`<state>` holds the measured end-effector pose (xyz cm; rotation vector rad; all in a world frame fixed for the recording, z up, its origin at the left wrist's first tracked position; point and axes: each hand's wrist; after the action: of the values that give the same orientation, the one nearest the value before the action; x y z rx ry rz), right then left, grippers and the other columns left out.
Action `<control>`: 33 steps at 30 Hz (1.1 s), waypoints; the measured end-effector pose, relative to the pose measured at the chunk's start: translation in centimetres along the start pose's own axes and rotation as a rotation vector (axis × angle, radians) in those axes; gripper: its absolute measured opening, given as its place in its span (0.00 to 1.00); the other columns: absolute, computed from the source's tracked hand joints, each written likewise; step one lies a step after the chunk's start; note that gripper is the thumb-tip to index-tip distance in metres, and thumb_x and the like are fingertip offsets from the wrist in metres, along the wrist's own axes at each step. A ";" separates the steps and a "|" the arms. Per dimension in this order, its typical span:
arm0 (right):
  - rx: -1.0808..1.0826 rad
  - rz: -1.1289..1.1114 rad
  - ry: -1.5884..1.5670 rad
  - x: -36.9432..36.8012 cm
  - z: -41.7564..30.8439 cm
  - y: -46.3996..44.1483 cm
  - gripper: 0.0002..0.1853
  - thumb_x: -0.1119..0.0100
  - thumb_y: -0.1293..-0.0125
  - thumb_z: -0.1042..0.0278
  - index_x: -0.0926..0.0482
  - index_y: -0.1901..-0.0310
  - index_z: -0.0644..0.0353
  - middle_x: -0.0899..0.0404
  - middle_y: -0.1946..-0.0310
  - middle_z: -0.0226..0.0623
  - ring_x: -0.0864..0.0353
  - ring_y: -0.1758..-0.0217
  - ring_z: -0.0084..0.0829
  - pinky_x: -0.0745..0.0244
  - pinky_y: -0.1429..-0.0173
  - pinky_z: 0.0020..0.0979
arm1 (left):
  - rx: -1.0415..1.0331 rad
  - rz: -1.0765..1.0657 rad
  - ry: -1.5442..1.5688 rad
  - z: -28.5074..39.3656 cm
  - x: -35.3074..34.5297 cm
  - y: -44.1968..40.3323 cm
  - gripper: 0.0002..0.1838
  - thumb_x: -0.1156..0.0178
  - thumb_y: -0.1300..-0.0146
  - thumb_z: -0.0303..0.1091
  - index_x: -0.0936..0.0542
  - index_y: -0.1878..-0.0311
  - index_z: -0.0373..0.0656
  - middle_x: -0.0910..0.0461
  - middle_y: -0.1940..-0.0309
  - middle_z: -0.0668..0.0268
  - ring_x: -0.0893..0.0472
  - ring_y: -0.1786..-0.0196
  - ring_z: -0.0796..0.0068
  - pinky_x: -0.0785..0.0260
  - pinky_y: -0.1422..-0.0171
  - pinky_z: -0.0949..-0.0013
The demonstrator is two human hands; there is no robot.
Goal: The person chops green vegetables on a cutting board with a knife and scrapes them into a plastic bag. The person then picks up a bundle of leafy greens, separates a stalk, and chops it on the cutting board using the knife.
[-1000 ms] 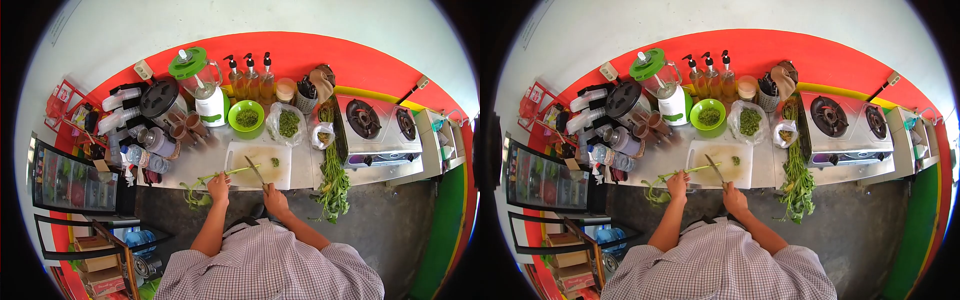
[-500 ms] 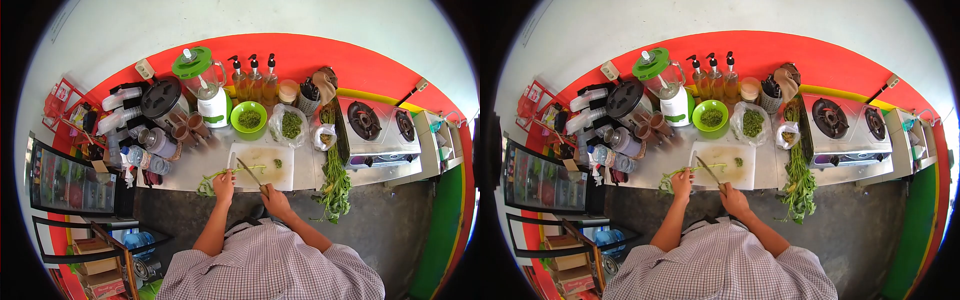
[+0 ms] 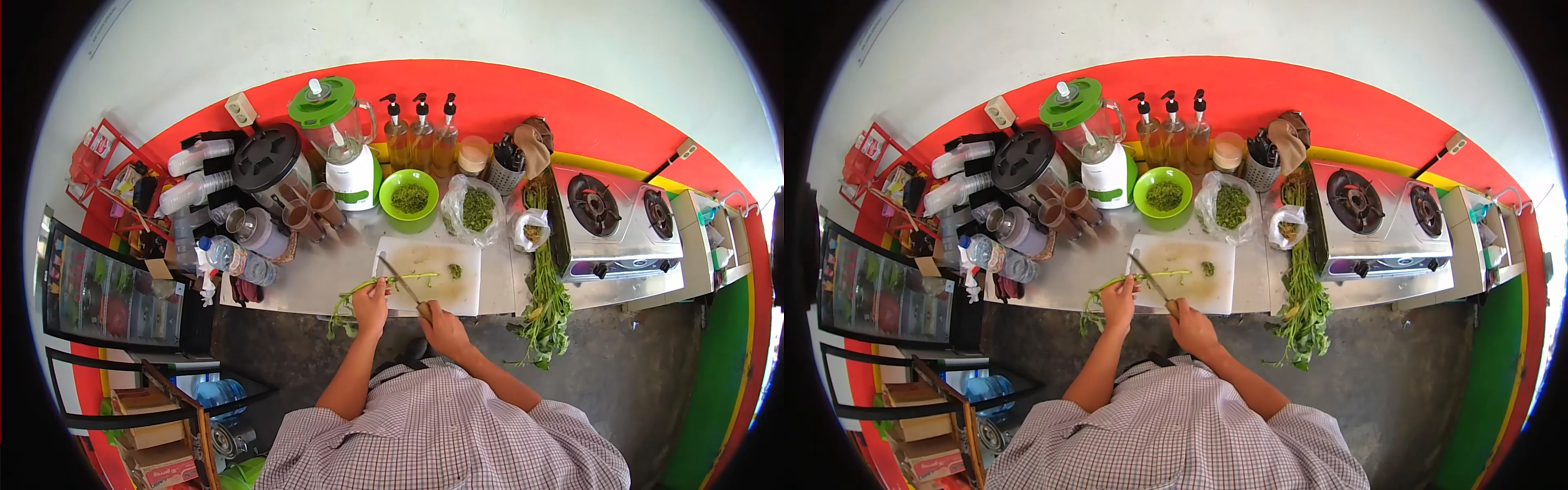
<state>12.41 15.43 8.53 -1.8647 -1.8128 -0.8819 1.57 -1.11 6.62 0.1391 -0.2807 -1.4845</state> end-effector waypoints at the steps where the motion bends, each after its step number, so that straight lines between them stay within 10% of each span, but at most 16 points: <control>1: -0.003 0.001 0.001 0.0 -0.5 0.1 0.19 0.41 0.28 0.60 0.33 0.45 0.61 0.15 0.66 0.60 0.15 0.63 0.64 0.21 0.58 0.60 | 0.001 -0.003 0.001 -0.1 -0.1 0.1 0.15 0.39 0.24 0.37 0.13 0.55 0.31 0.11 0.66 0.64 0.14 0.65 0.79 0.28 0.63 0.73; 33: -0.114 0.029 -0.050 0.3 1.8 -0.8 0.19 0.40 0.29 0.59 0.30 0.47 0.64 0.17 0.67 0.63 0.17 0.62 0.66 0.24 0.57 0.60 | 0.049 0.035 0.362 -1.3 -0.4 -2.1 0.12 0.38 0.24 0.34 0.18 0.48 0.35 0.16 0.65 0.66 0.17 0.65 0.77 0.25 0.58 0.73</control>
<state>11.86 16.91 7.33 -1.9943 -1.7941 -0.9551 -0.12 -0.99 4.73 0.4345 -0.0258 -1.3887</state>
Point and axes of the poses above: each hand's wrist, its own y-axis away from the middle knuckle, its own x-axis out of the back of the hand, z = x × y
